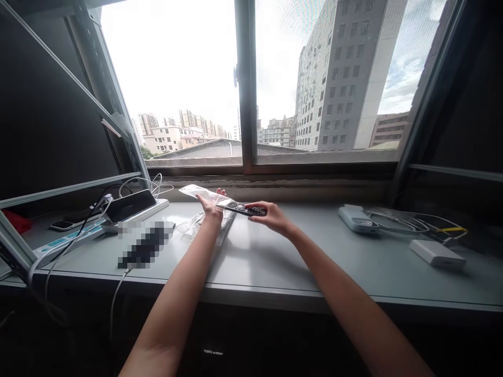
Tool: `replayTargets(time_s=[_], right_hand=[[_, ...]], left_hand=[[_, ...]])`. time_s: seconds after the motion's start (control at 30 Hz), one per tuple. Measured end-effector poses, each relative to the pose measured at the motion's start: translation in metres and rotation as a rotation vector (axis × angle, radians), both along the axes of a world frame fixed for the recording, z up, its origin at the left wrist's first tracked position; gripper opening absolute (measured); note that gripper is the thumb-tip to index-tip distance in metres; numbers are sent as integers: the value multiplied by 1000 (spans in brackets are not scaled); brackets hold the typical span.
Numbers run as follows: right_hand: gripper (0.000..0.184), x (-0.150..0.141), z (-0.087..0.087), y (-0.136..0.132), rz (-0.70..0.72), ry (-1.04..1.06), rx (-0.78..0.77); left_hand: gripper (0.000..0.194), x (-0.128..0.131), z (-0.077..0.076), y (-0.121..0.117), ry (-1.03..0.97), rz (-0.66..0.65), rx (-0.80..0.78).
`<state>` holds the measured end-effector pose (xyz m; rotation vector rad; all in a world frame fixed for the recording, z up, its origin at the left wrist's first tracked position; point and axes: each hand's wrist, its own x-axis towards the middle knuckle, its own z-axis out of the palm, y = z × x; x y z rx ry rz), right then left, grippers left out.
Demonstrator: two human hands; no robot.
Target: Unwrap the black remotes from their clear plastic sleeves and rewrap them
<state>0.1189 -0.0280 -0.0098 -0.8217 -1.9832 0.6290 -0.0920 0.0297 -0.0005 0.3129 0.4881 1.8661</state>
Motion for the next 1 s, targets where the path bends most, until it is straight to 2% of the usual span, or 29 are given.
replayTargets(time_s=[0.13, 0.23, 0.43, 0.57, 0.67, 0.77, 0.87, 1.0], right_hand=[[37, -8, -6, -2, -110, -40, 57], [40, -14, -10, -2, -127, -20, 84], [50, -20, -15, 0, -160, 50, 118], [66, -22, -22, 2, -7, -2, -13], [79, -23, -24, 2, 222, 16, -134], [88, -20, -20, 4, 432, 118, -322], [97, -14, -15, 5, 461, 214, -472], [93, -11, -16, 7, 414, 218, -466]], left_hand=[[66, 3, 1, -5, -9, 18, 45], [60, 14, 1, -10, 38, 6, 44], [56, 41, -2, -19, 80, -104, 18], [53, 39, -3, -19, 24, -56, 11], [49, 30, -1, -16, -20, 4, 3], [46, 23, 1, -14, -54, 8, 3], [46, 20, 1, -13, -78, -8, 12], [50, 24, 2, -15, -68, -32, 26]])
